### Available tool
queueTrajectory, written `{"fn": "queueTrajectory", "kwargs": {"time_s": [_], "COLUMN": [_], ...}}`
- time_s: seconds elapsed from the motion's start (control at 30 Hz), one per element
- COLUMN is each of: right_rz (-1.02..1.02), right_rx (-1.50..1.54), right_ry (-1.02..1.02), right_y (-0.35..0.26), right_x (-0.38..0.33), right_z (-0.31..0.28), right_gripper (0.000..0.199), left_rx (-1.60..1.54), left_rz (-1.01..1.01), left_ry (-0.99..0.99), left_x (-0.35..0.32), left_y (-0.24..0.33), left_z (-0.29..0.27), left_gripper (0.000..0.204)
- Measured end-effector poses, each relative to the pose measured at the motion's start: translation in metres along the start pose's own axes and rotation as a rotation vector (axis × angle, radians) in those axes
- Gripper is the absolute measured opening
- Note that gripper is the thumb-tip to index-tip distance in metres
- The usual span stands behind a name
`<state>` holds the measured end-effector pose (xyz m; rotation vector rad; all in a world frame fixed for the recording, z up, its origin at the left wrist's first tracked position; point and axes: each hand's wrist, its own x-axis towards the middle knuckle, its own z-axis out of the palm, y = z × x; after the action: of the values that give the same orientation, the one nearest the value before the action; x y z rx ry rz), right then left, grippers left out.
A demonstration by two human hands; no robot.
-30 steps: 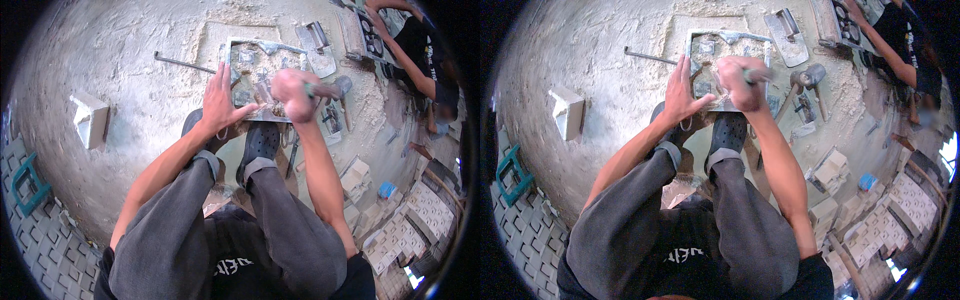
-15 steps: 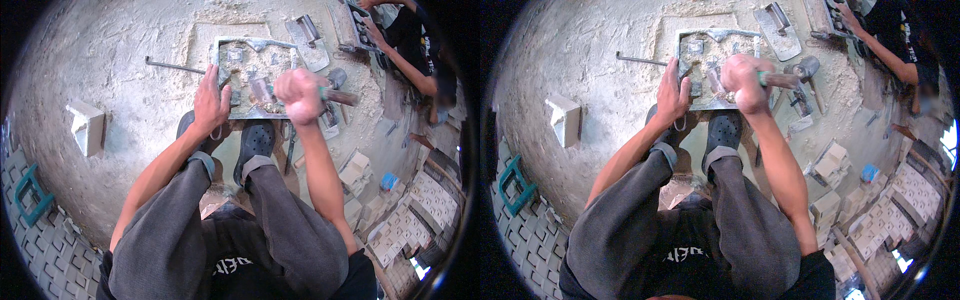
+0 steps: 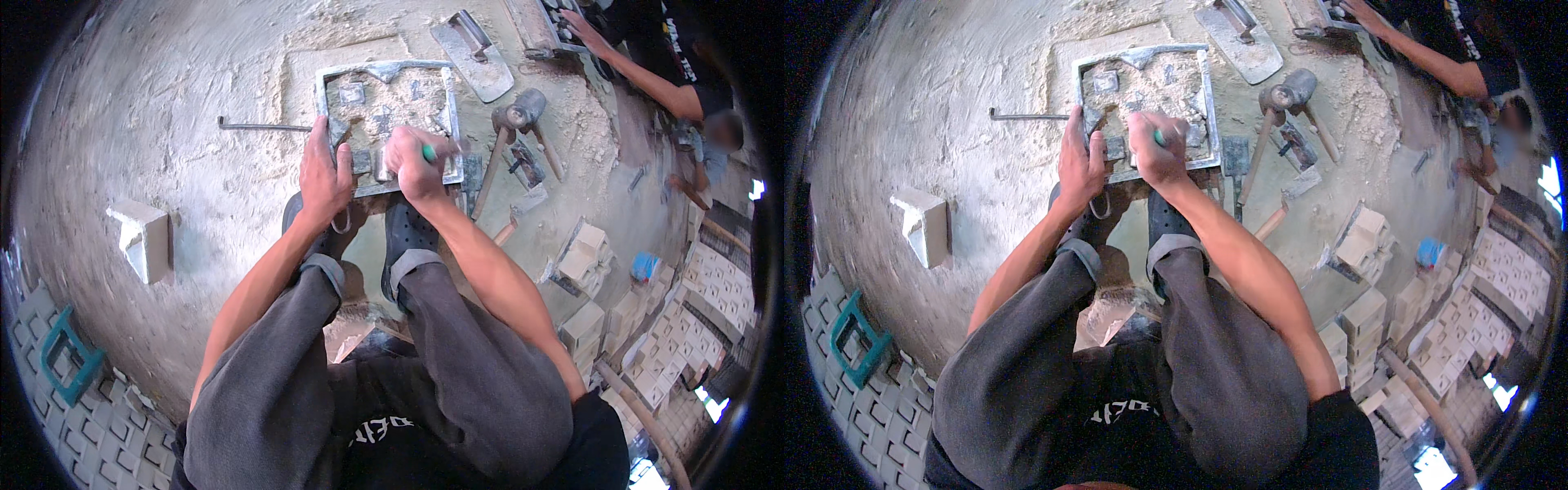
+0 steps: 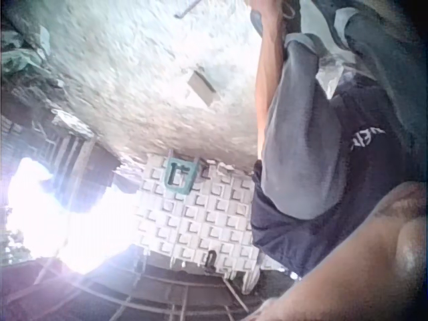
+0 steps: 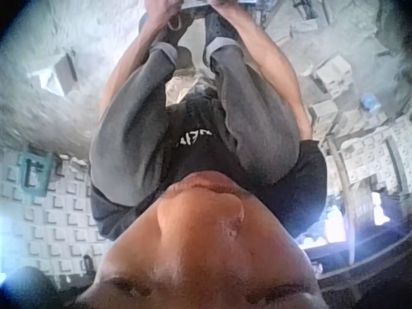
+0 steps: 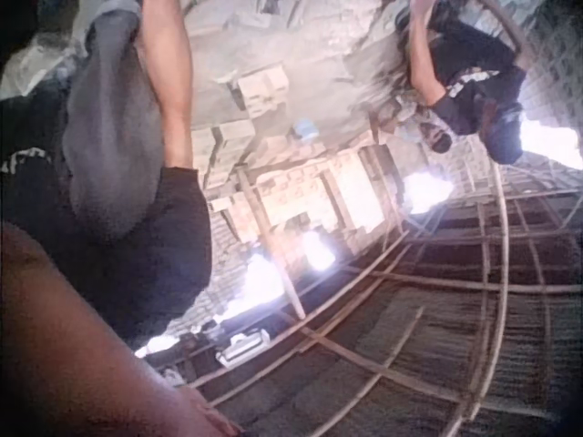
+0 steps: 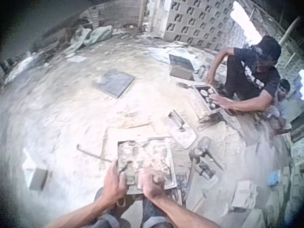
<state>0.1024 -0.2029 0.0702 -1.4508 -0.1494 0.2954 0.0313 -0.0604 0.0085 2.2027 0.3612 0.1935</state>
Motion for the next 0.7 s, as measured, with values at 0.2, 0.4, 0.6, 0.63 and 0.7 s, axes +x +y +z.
{"fn": "queueTrajectory", "kwargs": {"time_s": [0.2,0.4,0.6,0.63,0.7], "right_rz": [0.056,0.021,0.078,0.058,-0.113], "right_rx": [0.219,-0.025,0.269,0.289,0.113], "right_ry": [0.037,-0.085,-0.071,-0.055,-0.067], "right_y": [-0.059,0.012,-0.045,-0.049,-0.019], "right_x": [0.004,0.003,0.005,0.005,0.003], "right_z": [0.013,0.0,0.016,0.014,0.01], "right_gripper": [0.037,0.037,0.038,0.039,0.039], "left_rx": [0.033,-0.018,-0.01,-0.002,-0.016], "left_rz": [0.027,-0.011,-0.004,-0.006,-0.018], "left_ry": [0.02,-0.003,0.03,0.026,0.009], "left_x": [-0.002,0.001,-0.004,-0.003,-0.001], "left_y": [-0.009,0.005,-0.01,-0.008,0.0], "left_z": [-0.005,-0.001,-0.007,-0.007,-0.003], "left_gripper": [0.057,0.056,0.057,0.056,0.056]}}
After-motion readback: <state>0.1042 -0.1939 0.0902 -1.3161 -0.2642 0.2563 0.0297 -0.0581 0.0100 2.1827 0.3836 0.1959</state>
